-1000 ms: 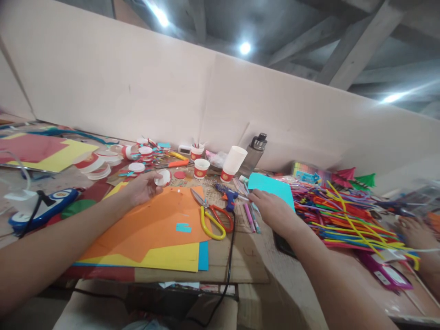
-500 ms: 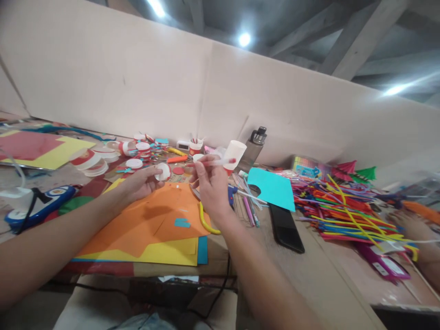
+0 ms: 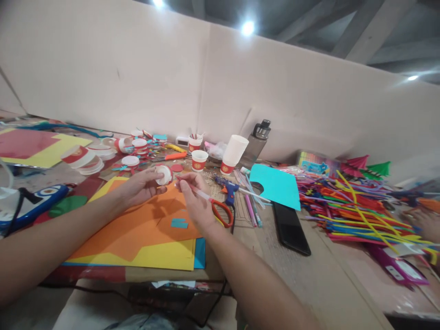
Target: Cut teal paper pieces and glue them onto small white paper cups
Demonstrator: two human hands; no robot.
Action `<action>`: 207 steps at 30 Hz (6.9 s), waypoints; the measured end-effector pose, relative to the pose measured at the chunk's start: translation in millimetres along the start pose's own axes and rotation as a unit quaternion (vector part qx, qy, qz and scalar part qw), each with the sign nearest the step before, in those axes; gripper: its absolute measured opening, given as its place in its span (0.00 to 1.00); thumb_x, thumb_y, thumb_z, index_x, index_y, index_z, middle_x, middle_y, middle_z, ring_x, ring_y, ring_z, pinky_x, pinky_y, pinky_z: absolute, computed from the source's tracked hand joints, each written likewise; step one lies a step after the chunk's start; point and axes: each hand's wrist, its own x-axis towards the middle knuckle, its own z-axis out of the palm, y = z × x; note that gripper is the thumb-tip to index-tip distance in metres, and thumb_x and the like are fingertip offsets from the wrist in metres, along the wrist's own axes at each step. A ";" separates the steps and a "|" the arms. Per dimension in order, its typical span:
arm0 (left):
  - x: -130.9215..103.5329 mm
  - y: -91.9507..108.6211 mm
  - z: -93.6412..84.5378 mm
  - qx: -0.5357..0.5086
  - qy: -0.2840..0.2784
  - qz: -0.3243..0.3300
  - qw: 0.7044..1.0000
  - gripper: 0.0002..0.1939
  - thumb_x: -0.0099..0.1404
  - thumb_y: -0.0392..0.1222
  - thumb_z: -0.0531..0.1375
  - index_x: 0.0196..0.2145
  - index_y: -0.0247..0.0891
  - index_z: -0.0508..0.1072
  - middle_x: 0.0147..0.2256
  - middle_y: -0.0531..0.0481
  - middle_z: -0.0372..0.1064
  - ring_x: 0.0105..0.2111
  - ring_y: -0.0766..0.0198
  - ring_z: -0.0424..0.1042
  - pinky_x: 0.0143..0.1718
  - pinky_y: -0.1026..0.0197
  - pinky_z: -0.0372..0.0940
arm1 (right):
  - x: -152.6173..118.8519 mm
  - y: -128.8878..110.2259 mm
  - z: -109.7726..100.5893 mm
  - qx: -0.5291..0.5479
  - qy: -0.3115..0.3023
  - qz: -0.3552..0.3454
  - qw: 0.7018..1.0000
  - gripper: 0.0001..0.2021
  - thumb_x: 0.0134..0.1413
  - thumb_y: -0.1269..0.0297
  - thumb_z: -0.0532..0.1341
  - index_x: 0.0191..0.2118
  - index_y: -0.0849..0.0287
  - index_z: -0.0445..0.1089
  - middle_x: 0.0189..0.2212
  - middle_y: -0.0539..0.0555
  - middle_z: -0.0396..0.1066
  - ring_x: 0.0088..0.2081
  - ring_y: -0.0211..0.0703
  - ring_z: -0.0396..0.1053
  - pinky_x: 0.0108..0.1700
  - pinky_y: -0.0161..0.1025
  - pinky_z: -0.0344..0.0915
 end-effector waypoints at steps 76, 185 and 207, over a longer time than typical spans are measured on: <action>-6.6 -5.6 9.0 0.006 -0.007 0.018 1.000 0.09 0.58 0.29 0.62 0.39 0.32 0.72 0.33 0.46 0.74 0.30 0.66 0.74 0.29 0.64 0.73 | -4.2 5.6 0.8 -0.071 0.014 -0.064 0.995 0.07 0.57 0.59 0.61 0.36 0.56 0.68 0.33 0.51 0.72 0.38 0.40 0.71 0.44 0.41 0.67; -11.9 -7.3 6.5 0.528 0.022 0.324 0.785 0.17 0.50 0.29 0.59 0.36 0.39 0.79 0.37 0.48 0.76 0.36 0.60 0.72 0.38 0.61 0.65 | -6.8 -1.5 -3.0 -0.208 -0.003 -0.122 0.970 0.05 0.56 0.62 0.60 0.33 0.56 0.69 0.31 0.51 0.72 0.34 0.41 0.70 0.39 0.40 0.66; -5.6 -13.3 -4.9 0.603 -0.019 0.410 0.684 0.16 0.52 0.27 0.59 0.38 0.37 0.79 0.38 0.46 0.77 0.36 0.63 0.74 0.39 0.62 0.68 | -10.5 0.2 -2.2 -0.303 -0.025 -0.219 0.927 0.05 0.59 0.64 0.58 0.38 0.57 0.69 0.35 0.52 0.74 0.39 0.42 0.71 0.44 0.40 0.66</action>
